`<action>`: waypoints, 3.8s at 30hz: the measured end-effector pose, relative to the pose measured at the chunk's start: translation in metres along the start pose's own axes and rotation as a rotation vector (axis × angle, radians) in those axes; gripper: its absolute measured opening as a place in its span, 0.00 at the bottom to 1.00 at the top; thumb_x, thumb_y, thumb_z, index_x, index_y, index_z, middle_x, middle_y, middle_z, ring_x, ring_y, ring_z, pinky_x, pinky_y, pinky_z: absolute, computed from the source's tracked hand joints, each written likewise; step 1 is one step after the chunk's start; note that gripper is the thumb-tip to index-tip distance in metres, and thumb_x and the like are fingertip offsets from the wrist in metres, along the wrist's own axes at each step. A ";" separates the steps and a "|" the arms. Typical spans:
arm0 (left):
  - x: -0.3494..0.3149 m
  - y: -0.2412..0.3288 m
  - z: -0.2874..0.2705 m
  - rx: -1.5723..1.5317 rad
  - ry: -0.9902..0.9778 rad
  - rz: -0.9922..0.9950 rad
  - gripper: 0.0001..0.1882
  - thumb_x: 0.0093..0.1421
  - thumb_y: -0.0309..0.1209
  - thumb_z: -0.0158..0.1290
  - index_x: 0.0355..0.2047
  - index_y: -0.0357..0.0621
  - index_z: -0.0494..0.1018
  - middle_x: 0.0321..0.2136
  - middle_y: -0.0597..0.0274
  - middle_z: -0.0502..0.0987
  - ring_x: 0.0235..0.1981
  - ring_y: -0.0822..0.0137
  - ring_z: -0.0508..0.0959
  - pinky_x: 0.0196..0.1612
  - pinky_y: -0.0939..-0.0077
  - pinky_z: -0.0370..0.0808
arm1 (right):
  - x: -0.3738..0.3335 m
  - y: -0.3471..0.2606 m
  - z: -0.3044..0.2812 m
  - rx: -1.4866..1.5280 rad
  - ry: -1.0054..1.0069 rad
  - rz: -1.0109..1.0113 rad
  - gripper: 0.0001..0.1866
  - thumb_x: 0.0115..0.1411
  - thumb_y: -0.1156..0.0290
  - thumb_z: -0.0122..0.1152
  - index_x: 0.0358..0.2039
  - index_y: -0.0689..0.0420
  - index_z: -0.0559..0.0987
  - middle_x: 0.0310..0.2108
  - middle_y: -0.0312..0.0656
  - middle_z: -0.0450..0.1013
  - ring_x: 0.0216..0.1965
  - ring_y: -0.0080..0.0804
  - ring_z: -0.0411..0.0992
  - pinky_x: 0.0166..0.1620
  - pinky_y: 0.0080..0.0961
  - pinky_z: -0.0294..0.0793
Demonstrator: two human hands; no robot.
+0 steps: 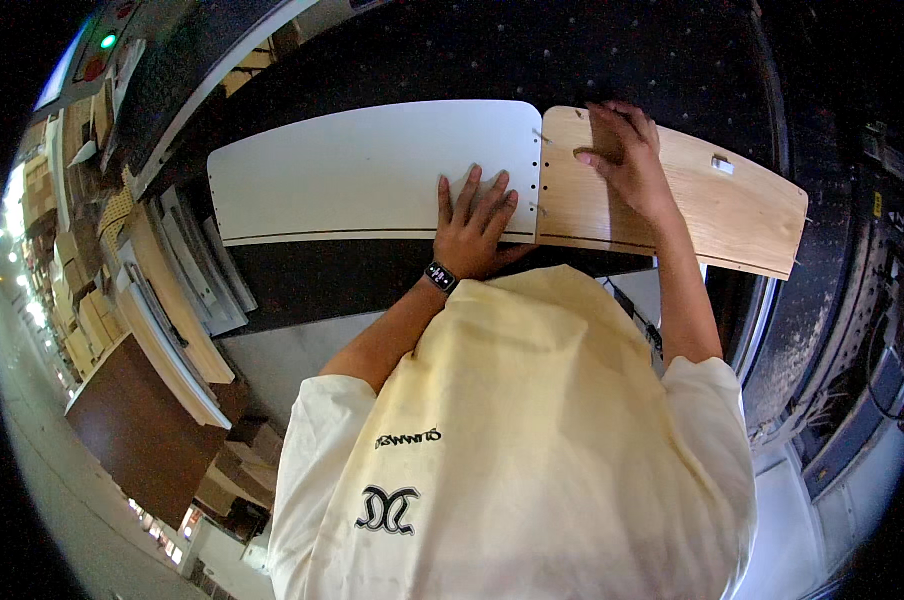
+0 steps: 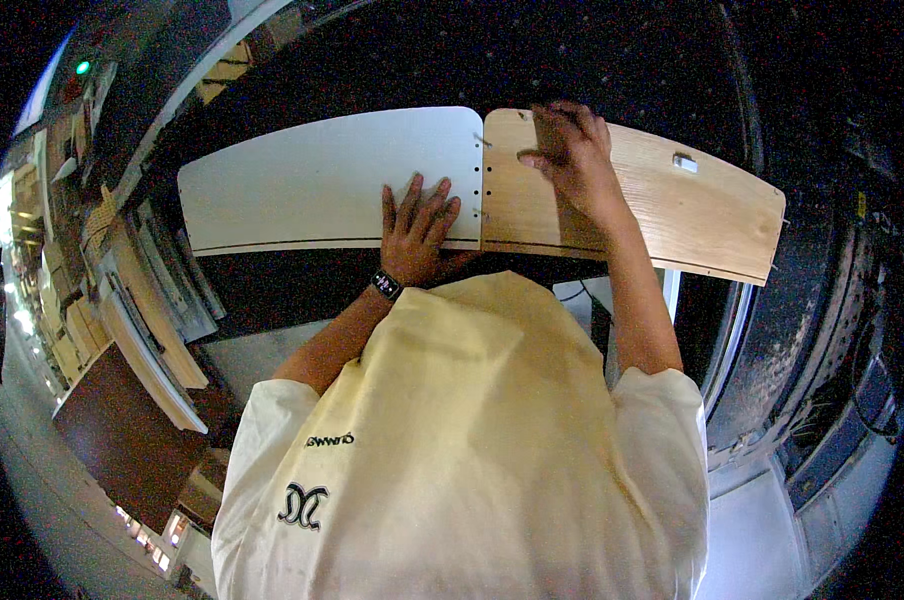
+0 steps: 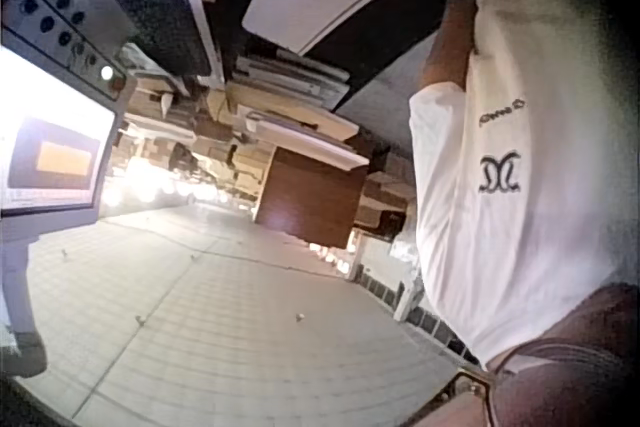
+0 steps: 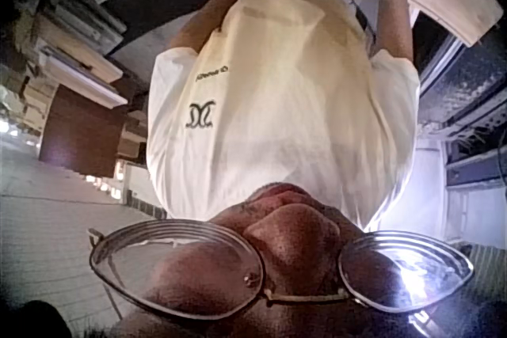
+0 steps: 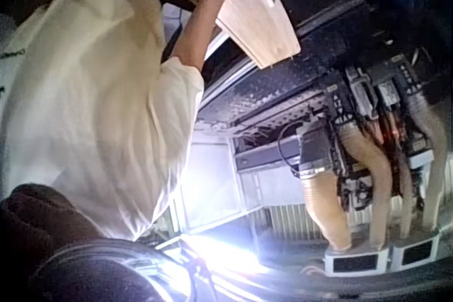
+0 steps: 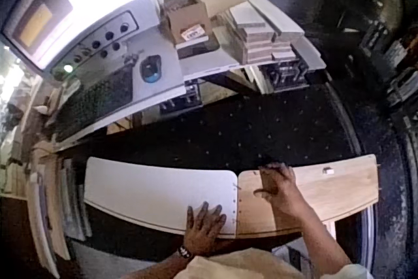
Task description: The person assembles a wood panel to a white panel by hand, inserting a dowel and then fitting the pieces together at a factory workstation.
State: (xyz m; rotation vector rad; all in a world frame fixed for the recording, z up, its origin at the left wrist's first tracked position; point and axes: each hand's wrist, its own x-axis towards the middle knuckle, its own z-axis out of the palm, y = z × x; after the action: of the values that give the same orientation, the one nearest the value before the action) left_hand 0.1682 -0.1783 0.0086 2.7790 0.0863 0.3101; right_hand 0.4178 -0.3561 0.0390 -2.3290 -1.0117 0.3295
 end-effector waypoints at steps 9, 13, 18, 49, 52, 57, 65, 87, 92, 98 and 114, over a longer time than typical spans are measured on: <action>0.002 0.001 -0.002 -0.022 -0.018 -0.009 0.42 0.53 0.64 0.63 0.60 0.50 0.73 0.70 0.58 0.63 0.74 0.42 0.55 0.68 0.18 0.44 | 0.002 0.000 0.000 0.014 0.009 -0.008 0.36 0.49 0.59 0.79 0.60 0.49 0.79 0.58 0.46 0.70 0.58 0.50 0.65 0.63 0.43 0.65; 0.002 0.002 -0.003 -0.010 -0.027 -0.014 0.41 0.53 0.63 0.63 0.58 0.49 0.75 0.71 0.58 0.63 0.74 0.42 0.55 0.68 0.18 0.45 | 0.003 -0.002 -0.001 -0.001 -0.011 -0.001 0.37 0.49 0.61 0.79 0.61 0.49 0.78 0.58 0.46 0.69 0.59 0.47 0.65 0.64 0.40 0.66; 0.004 0.002 -0.003 -0.008 -0.050 -0.022 0.40 0.54 0.63 0.63 0.58 0.50 0.75 0.71 0.59 0.63 0.73 0.42 0.55 0.68 0.17 0.45 | 0.003 -0.004 -0.002 0.010 0.020 -0.014 0.36 0.49 0.61 0.79 0.60 0.47 0.78 0.58 0.46 0.69 0.59 0.47 0.65 0.63 0.41 0.67; 0.002 -0.001 0.001 -0.003 -0.003 0.004 0.42 0.50 0.64 0.66 0.57 0.49 0.75 0.70 0.59 0.64 0.74 0.42 0.53 0.68 0.17 0.43 | 0.003 0.007 0.004 0.026 0.053 -0.073 0.36 0.50 0.57 0.79 0.61 0.46 0.78 0.60 0.45 0.70 0.62 0.48 0.64 0.65 0.42 0.66; 0.002 -0.001 0.001 0.005 -0.019 0.010 0.42 0.50 0.64 0.65 0.57 0.49 0.75 0.70 0.59 0.63 0.74 0.42 0.53 0.68 0.16 0.43 | 0.001 0.007 0.007 0.006 0.059 -0.043 0.36 0.50 0.57 0.79 0.61 0.46 0.78 0.60 0.45 0.70 0.62 0.48 0.64 0.65 0.42 0.66; 0.001 -0.001 0.003 0.014 -0.023 0.015 0.42 0.51 0.65 0.64 0.57 0.49 0.75 0.71 0.58 0.61 0.74 0.42 0.52 0.68 0.15 0.42 | 0.000 0.008 0.007 -0.008 0.044 -0.041 0.37 0.50 0.57 0.79 0.61 0.46 0.78 0.60 0.44 0.70 0.62 0.48 0.64 0.65 0.42 0.66; -0.002 -0.002 0.005 0.016 -0.021 0.022 0.42 0.52 0.66 0.63 0.58 0.50 0.74 0.72 0.58 0.61 0.75 0.42 0.50 0.68 0.16 0.41 | 0.001 0.010 0.009 0.052 0.074 -0.066 0.37 0.48 0.54 0.80 0.59 0.48 0.79 0.59 0.47 0.71 0.61 0.52 0.65 0.64 0.44 0.63; 0.002 0.000 0.002 0.038 -0.032 0.011 0.43 0.50 0.66 0.64 0.58 0.50 0.75 0.71 0.60 0.61 0.75 0.43 0.51 0.67 0.15 0.43 | 0.002 0.014 0.009 0.041 0.084 -0.104 0.37 0.48 0.53 0.79 0.58 0.49 0.79 0.57 0.46 0.72 0.60 0.50 0.66 0.64 0.44 0.63; 0.000 -0.001 0.005 0.033 -0.026 0.011 0.43 0.50 0.66 0.64 0.58 0.50 0.75 0.71 0.60 0.61 0.75 0.43 0.51 0.67 0.15 0.43 | 0.000 0.011 0.010 -0.011 0.085 -0.080 0.36 0.48 0.57 0.80 0.59 0.47 0.79 0.58 0.43 0.72 0.60 0.45 0.66 0.64 0.40 0.66; 0.001 -0.001 0.004 0.030 -0.022 0.011 0.43 0.50 0.66 0.64 0.58 0.51 0.75 0.71 0.61 0.62 0.75 0.44 0.51 0.68 0.16 0.43 | 0.002 0.011 0.008 -0.009 0.082 -0.095 0.36 0.49 0.59 0.80 0.59 0.46 0.79 0.58 0.42 0.72 0.59 0.45 0.66 0.64 0.39 0.66; 0.001 0.001 0.003 0.035 -0.038 -0.003 0.43 0.50 0.66 0.64 0.57 0.51 0.76 0.70 0.60 0.63 0.74 0.44 0.52 0.68 0.17 0.43 | 0.001 0.009 0.008 -0.015 0.079 -0.070 0.36 0.49 0.59 0.80 0.60 0.46 0.79 0.58 0.43 0.72 0.59 0.45 0.67 0.63 0.40 0.67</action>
State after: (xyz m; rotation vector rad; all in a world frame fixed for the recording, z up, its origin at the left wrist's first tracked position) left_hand 0.1697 -0.1797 0.0062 2.8182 0.0878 0.2574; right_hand 0.4203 -0.3568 0.0272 -2.2949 -1.0577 0.2010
